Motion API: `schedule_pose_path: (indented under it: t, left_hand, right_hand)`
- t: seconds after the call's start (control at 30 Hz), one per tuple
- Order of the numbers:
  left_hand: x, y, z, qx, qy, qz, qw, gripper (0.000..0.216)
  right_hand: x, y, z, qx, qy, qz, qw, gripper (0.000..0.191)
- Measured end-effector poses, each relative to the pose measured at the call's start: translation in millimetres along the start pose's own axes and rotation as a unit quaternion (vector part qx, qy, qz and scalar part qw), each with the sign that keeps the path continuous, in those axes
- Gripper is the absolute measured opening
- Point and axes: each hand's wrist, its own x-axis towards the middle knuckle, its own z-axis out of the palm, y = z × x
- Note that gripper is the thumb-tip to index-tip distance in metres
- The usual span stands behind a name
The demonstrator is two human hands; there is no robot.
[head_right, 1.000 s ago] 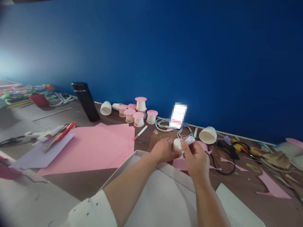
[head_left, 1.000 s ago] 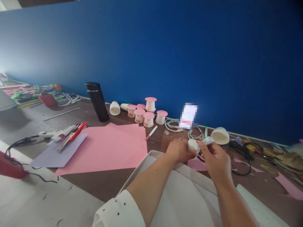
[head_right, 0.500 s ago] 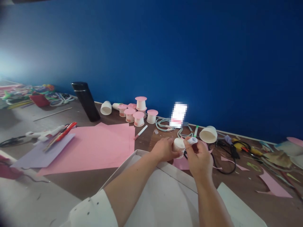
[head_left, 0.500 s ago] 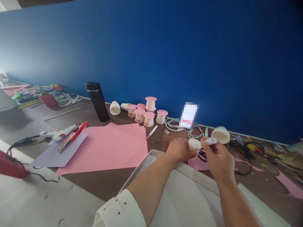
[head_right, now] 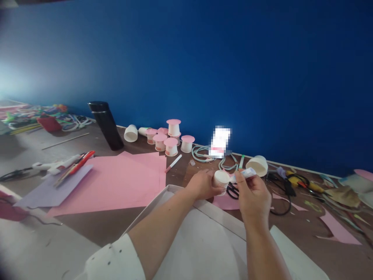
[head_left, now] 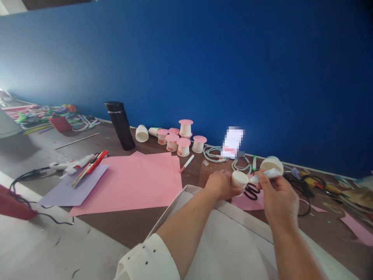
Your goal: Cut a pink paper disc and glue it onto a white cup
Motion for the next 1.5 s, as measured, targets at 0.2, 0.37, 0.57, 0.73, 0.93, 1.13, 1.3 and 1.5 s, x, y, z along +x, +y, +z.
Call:
schedule_pose_path:
  t: [0.2, 0.37, 0.57, 0.73, 0.93, 1.13, 1.3, 1.5]
  left_hand:
    - [-1, 0, 2, 0.011, 0.018, 0.002, 1.0, 0.057]
    - [-1, 0, 2, 0.001, 0.018, 0.009, 1.0, 0.066]
    - [-1, 0, 3, -0.002, 0.03, -0.005, 1.0, 0.074]
    - [-1, 1, 2, 0.015, 0.021, -0.004, 1.0, 0.064]
    - [3, -1, 6, 0.027, 0.027, 0.009, 0.999, 0.061]
    - [3, 1, 4, 0.023, 0.012, -0.001, 1.0, 0.061]
    - [2, 2, 4, 0.02, 0.012, 0.003, 1.0, 0.058]
    - [3, 0, 5, 0.018, 0.017, 0.009, 1.0, 0.057]
  right_hand:
    - [4, 11, 2, -0.013, -0.054, 0.019, 0.998, 0.051]
    - [3, 14, 3, -0.025, -0.068, 0.006, 0.997, 0.047]
    - [0, 5, 4, -0.026, -0.08, -0.008, 0.996, 0.046]
    - [-5, -5, 5, 0.011, -0.095, 0.001, 0.995, 0.045]
    - [-10, -13, 8, 0.014, -0.12, 0.003, 0.993, 0.05]
    - [-8, -8, 15, 0.028, -0.138, -0.041, 0.989, 0.048]
    - [-4, 0, 24, -0.003, -0.157, -0.081, 0.984, 0.046]
    - [2, 3, 25, -0.017, -0.136, -0.116, 0.984, 0.044]
